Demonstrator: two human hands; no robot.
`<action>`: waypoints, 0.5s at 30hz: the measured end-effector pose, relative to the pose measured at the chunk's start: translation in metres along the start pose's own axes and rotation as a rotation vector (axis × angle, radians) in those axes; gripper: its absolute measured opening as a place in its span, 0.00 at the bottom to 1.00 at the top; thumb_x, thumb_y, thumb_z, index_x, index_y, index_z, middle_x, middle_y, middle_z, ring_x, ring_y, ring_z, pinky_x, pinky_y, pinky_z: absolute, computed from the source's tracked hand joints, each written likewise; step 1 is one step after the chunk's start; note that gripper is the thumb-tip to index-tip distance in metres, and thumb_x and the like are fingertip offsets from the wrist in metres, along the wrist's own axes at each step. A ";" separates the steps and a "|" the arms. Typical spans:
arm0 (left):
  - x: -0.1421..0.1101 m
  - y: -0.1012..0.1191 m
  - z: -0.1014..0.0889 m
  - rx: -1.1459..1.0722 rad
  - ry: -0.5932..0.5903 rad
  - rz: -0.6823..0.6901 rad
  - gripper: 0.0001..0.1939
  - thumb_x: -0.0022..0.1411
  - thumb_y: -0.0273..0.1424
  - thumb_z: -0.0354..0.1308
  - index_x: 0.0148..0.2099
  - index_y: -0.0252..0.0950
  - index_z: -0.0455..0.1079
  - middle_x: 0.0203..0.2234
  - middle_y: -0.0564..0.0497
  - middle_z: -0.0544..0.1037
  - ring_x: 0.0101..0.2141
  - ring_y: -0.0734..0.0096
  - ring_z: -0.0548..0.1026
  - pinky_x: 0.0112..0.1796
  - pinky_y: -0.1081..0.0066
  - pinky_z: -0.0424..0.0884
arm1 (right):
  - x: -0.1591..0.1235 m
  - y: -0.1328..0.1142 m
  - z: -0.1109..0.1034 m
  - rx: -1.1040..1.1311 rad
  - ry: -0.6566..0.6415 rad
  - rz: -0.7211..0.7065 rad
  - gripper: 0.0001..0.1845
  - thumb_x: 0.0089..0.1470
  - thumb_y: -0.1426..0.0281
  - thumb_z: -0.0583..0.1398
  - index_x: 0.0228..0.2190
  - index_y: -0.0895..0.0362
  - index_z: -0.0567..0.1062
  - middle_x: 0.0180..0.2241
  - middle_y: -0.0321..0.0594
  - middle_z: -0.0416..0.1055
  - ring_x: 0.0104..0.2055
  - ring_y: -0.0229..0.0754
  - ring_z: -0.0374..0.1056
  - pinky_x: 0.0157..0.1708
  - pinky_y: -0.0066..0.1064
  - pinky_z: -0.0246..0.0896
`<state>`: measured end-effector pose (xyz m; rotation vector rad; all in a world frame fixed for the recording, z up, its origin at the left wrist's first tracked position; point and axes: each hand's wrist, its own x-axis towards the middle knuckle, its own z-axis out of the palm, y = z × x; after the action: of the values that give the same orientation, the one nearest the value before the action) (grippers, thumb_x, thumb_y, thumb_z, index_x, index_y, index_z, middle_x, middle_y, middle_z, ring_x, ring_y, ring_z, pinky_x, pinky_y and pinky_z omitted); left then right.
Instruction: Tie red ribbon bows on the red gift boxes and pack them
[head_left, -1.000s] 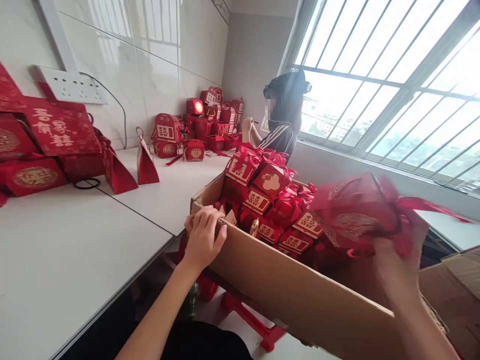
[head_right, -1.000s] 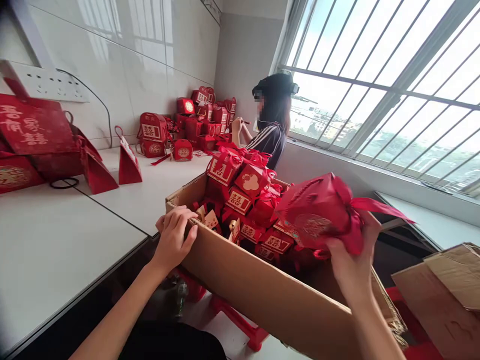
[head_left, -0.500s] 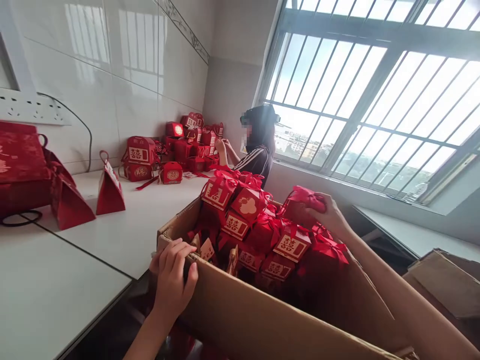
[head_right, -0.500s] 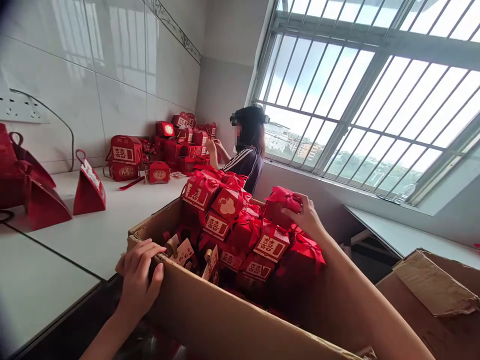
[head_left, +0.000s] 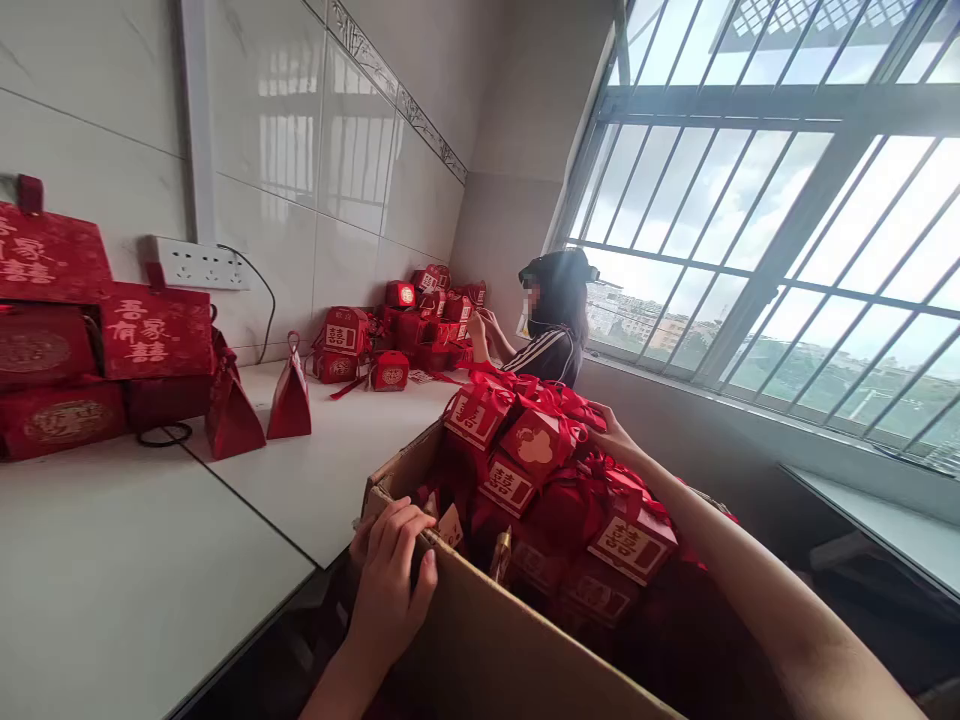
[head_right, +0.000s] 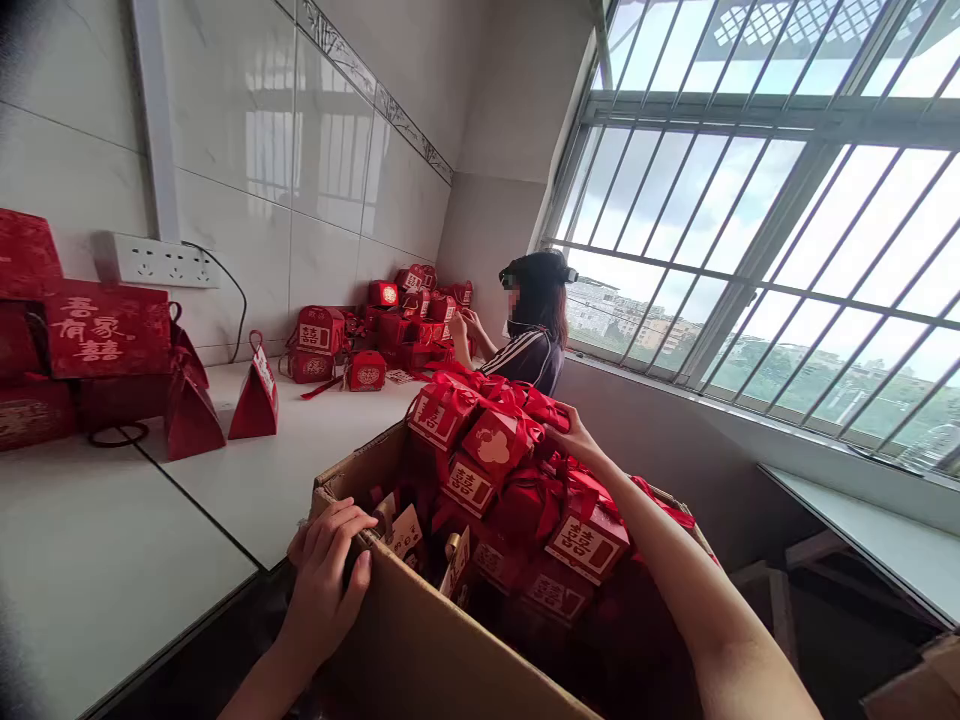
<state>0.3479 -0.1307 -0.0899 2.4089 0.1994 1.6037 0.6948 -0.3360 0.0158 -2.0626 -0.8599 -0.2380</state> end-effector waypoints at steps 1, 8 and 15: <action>0.000 0.001 0.000 0.000 -0.001 -0.004 0.11 0.59 0.26 0.45 0.43 0.37 0.64 0.39 0.46 0.73 0.49 0.59 0.68 0.47 0.60 0.61 | -0.002 0.000 -0.002 0.024 -0.049 0.015 0.40 0.39 0.46 0.61 0.50 0.55 0.62 0.40 0.45 0.72 0.37 0.46 0.70 0.35 0.38 0.69; 0.000 0.002 -0.002 -0.004 -0.008 -0.017 0.12 0.59 0.26 0.45 0.44 0.37 0.64 0.40 0.46 0.73 0.49 0.59 0.67 0.49 0.59 0.59 | -0.017 -0.004 -0.009 0.051 -0.168 0.083 0.52 0.32 0.49 0.65 0.56 0.57 0.55 0.44 0.52 0.70 0.42 0.52 0.70 0.41 0.45 0.67; -0.001 0.007 -0.006 -0.020 -0.042 -0.042 0.13 0.58 0.24 0.45 0.45 0.37 0.64 0.42 0.46 0.73 0.51 0.58 0.66 0.50 0.58 0.57 | -0.056 -0.039 -0.022 -0.315 0.173 -0.199 0.25 0.46 0.55 0.56 0.45 0.55 0.67 0.47 0.51 0.66 0.46 0.54 0.67 0.48 0.48 0.59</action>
<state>0.3416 -0.1368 -0.0870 2.4048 0.2247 1.5282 0.6305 -0.3652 0.0285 -2.2026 -0.9687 -0.6890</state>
